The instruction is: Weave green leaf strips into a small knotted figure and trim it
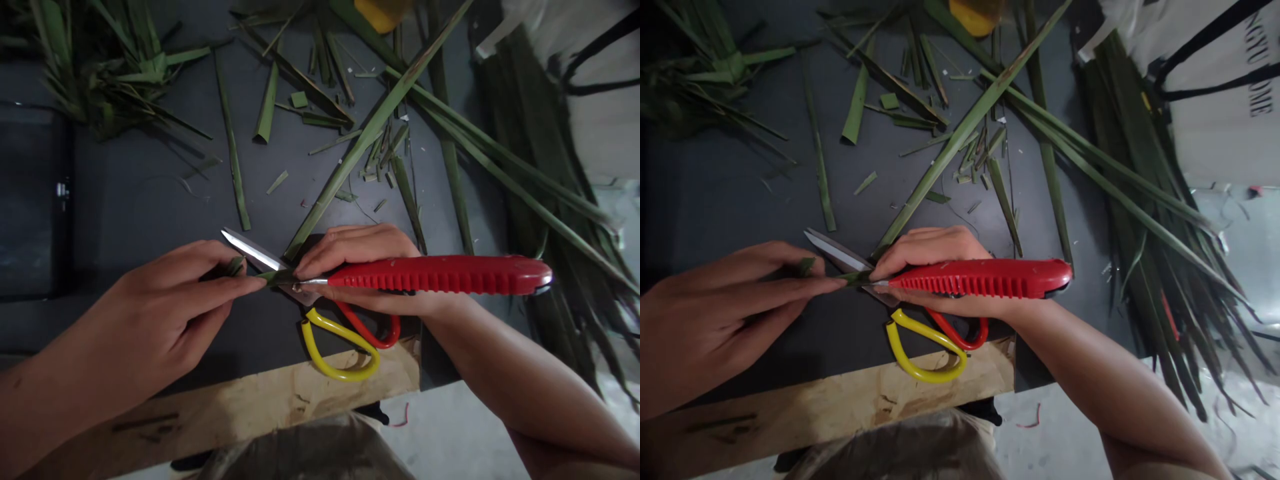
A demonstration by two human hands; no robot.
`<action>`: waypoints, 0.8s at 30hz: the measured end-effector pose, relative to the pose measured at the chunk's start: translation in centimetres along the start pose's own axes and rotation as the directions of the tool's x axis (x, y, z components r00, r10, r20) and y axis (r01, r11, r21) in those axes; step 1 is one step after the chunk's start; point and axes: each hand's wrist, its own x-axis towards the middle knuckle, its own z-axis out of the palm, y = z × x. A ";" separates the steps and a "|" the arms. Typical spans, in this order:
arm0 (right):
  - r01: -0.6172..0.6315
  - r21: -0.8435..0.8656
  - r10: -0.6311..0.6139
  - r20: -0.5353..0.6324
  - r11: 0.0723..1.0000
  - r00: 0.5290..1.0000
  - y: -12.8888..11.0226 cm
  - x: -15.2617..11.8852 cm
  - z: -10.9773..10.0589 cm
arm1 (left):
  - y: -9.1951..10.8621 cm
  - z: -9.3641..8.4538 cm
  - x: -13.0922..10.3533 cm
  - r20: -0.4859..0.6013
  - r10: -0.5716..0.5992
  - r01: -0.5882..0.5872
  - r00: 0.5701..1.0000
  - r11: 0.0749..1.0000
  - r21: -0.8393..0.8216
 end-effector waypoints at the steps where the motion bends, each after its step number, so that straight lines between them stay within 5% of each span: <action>1: -0.002 0.000 0.002 -0.003 1.000 1.000 0.0 0.0 0.0 | -0.1 0.0 -0.1 -0.005 -0.015 0.015 1.000 1.000 -0.003; 9: -0.006 0.004 0.006 0.000 1.000 1.000 0.1 0.0 0.0 | -1.0 -0.4 -1.1 0.035 0.037 -0.039 0.999 0.998 0.049; 15: -0.021 -0.009 0.021 -0.010 1.000 1.000 0.1 -0.2 0.1 | -1.4 -0.5 -1.8 0.034 -0.054 0.053 0.998 0.998 0.044; 24: -0.033 0.012 0.033 -0.012 0.999 0.999 -0.1 0.0 0.1 | -2.3 -1.6 -1.8 0.071 -0.041 0.037 0.997 0.998 0.055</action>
